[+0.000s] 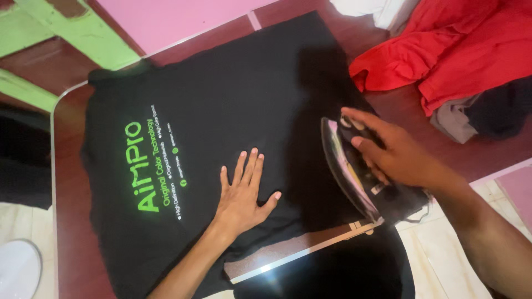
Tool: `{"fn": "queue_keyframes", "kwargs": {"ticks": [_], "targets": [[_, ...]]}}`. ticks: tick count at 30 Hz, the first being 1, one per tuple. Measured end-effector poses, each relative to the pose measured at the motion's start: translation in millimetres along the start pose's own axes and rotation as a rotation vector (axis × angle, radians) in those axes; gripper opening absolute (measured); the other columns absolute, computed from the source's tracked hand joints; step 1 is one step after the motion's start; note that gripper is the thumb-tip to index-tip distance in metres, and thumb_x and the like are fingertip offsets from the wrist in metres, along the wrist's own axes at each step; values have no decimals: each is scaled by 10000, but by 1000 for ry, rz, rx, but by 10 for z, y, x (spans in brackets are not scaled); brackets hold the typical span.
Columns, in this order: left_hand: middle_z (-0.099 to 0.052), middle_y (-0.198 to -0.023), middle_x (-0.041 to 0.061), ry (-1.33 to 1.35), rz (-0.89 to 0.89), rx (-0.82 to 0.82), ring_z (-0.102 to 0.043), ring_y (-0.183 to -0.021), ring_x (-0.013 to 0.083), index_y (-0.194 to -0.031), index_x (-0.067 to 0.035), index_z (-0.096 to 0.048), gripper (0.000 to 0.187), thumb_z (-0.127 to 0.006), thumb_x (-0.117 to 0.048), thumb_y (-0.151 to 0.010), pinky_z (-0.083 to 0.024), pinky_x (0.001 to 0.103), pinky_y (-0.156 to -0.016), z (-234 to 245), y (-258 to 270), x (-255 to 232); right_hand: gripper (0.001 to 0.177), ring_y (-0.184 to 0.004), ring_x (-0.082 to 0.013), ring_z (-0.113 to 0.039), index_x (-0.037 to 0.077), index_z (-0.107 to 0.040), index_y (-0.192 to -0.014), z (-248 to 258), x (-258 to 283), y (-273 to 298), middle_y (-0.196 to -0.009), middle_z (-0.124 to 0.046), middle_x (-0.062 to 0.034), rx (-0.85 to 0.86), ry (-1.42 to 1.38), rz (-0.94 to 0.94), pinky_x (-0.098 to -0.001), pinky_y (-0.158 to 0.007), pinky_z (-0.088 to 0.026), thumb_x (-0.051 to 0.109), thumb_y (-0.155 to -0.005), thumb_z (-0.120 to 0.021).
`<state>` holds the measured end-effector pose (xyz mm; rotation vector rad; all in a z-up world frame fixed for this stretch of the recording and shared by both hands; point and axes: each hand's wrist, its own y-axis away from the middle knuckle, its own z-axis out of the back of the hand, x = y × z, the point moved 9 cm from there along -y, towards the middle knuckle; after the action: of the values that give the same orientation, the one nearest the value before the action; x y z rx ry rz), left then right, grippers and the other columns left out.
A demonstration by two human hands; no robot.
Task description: The person irons a black t-shirt on a table, then hangs it on a wall-mounted hanger. They then iron a red t-shirt with a bear graphic on the same table.
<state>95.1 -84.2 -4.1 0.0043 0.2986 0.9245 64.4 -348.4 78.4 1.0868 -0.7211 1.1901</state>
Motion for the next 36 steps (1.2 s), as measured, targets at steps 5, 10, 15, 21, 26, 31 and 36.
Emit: {"fn": "queue_keyframes", "kwargs": {"ticks": [5, 10, 15, 21, 26, 31, 36], "targets": [[-111, -1680, 175, 7, 13, 38, -45, -1551, 370, -1575, -5, -190, 947, -568, -574, -919, -88, 686, -1163, 49, -26, -51, 652, -432, -120, -448, 215, -431, -1542, 338, -31, 108, -562, -480, -46, -129, 48, -82, -293, -415, -399, 146, -932, -650], [-159, -1679, 206, 151, -140, 0, -91, -1566, 381, -1576, 10, -242, 910, -608, -505, -920, -110, 666, -1193, 366, -153, -524, 727, -448, -91, -467, 156, -412, -1545, 511, 97, 287, -643, -523, -7, -190, -57, 171, -265, -413, -419, 23, -874, -659], [-246, -1693, 187, 227, -493, -117, -193, -1585, 396, -1592, -10, -303, 879, -640, -474, -926, -210, 657, -1218, 647, -443, -1476, 861, -520, -78, -527, 139, -303, -1648, 829, 82, 448, -769, -593, 4, -372, -57, 322, -246, -458, -452, -46, -891, -669], [-207, -1714, 206, 270, -636, -165, -219, -1582, 423, -1622, -52, -273, 905, -641, -500, -926, -247, 689, -1188, 715, -924, -2079, 945, -622, -75, -586, 135, -175, -1676, 1120, -27, 420, -843, -669, -33, -544, -33, 358, -235, -534, -488, -6, -886, -675], [-158, -1729, 198, 221, -675, -191, -218, -1580, 430, -1629, -121, -278, 876, -645, -487, -923, -271, 710, -1165, 593, -1305, -2213, 865, -1060, -247, -687, 28, -304, -1632, 1273, -78, 359, -1228, -674, -170, -791, 390, 673, -325, -924, -556, 55, -905, -772], [-129, -1738, 192, 184, -690, -234, -224, -1590, 422, -1613, -167, -295, 856, -658, -489, -907, -278, 721, -1169, 450, -1592, -2223, 787, -1190, -246, -628, -35, -341, -1588, 1382, -539, 115, -1391, -564, -196, -889, 263, 751, -299, -1036, -526, 117, -943, -766], [-123, -1762, 126, 187, -695, -309, -251, -1617, 388, -1615, -247, -297, 839, -654, -512, -903, -289, 739, -1193, 361, -1681, -2174, 810, -1168, -217, -574, 6, -303, -1623, 1437, -845, 180, -1403, -500, -164, -1022, 346, 747, -296, -1003, -496, 149, -986, -783]]}}
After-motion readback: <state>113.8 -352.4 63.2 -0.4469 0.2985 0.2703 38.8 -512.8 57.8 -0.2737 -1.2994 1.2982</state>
